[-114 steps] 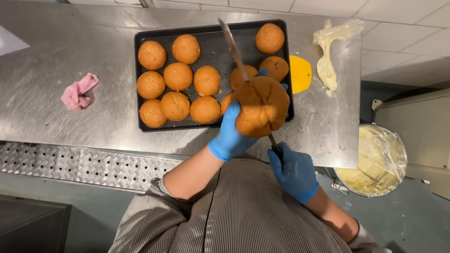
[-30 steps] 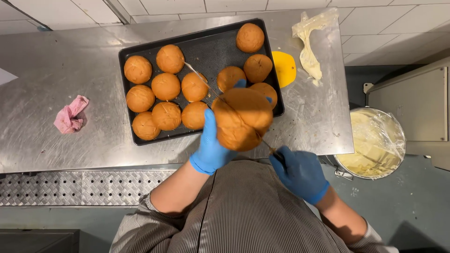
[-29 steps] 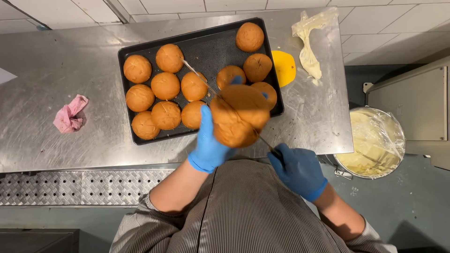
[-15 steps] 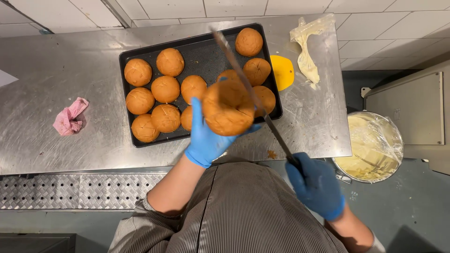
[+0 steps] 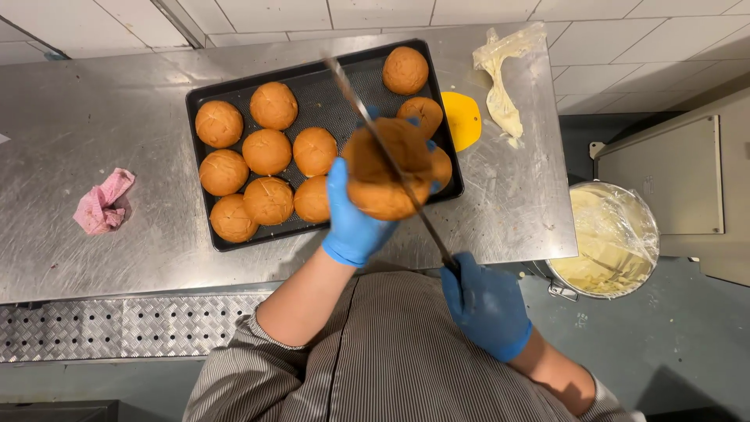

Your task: Slice bread buns on a tray using a serrated knife and arrange them.

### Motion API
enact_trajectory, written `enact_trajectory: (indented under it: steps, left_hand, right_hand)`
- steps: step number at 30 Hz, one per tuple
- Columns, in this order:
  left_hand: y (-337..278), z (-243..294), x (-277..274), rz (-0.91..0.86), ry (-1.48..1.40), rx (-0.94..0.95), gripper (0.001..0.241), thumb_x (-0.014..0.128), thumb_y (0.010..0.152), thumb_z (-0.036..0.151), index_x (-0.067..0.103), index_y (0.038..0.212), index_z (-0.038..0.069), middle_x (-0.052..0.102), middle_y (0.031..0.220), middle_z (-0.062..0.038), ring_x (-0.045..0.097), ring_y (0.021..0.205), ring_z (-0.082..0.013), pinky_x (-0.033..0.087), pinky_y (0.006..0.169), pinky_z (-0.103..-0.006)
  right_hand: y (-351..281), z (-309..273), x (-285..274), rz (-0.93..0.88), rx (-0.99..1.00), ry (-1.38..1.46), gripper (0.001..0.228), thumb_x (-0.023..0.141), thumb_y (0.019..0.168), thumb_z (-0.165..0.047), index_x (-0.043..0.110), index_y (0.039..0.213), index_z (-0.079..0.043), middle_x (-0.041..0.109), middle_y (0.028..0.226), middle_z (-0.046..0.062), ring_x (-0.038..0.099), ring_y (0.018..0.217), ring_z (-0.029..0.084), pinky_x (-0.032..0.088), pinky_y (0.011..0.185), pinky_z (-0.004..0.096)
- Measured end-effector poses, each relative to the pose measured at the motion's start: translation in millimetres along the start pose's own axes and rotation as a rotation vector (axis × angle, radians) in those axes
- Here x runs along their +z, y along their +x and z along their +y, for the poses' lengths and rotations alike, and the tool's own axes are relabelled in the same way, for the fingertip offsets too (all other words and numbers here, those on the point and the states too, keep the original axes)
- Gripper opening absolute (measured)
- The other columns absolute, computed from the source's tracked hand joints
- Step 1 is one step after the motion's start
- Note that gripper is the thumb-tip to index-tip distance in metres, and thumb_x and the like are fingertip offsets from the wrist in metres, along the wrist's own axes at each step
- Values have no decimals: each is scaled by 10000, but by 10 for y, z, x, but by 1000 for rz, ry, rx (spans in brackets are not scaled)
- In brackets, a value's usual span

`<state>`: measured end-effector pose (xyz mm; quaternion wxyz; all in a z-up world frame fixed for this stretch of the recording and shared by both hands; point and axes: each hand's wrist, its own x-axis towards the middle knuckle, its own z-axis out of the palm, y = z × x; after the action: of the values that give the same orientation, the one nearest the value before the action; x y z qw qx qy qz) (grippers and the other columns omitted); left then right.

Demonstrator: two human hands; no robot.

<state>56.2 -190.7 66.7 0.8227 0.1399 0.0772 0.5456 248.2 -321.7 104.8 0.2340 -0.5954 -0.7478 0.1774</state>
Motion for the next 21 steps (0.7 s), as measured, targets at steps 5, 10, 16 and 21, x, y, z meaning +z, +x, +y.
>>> enact_trajectory:
  steps: [5, 10, 16, 21]
  left_hand:
    - [10, 189, 227, -75, 83, 73, 888, 462, 972, 678, 260, 1639, 129, 398, 1597, -163, 440, 1468, -347, 365, 1238, -567]
    - [-4, 133, 216, -40, 7, -17, 916, 405, 981, 710, 278, 1628, 74, 404, 1597, -161, 443, 1459, -348, 375, 1232, -579]
    - [55, -198, 29, -8, 126, 45, 855, 466, 1013, 636, 316, 1622, 56, 439, 1582, -140, 456, 1446, -335, 370, 1247, -517]
    - [128, 74, 341, -72, -53, 37, 763, 463, 1009, 601, 372, 1572, 95, 517, 1508, -136, 540, 1379, -334, 429, 1193, -504]
  right_hand:
    - [-129, 67, 50, 27, -23, -7, 154, 677, 921, -176, 635, 960, -32, 644, 559, 107, 623, 427, 281, 464, 408, 403]
    - [-99, -11, 14, 104, -44, 43, 142, 666, 922, -162, 633, 963, -31, 625, 572, 113, 617, 454, 288, 459, 427, 402]
    - [8, -32, -36, 78, 28, 7, 146, 649, 930, -154, 619, 976, -18, 636, 570, 121, 617, 448, 299, 454, 420, 418]
    - [7, 39, -46, 7, 19, 33, 156, 656, 948, -191, 620, 954, -40, 623, 525, 138, 612, 417, 313, 453, 409, 437]
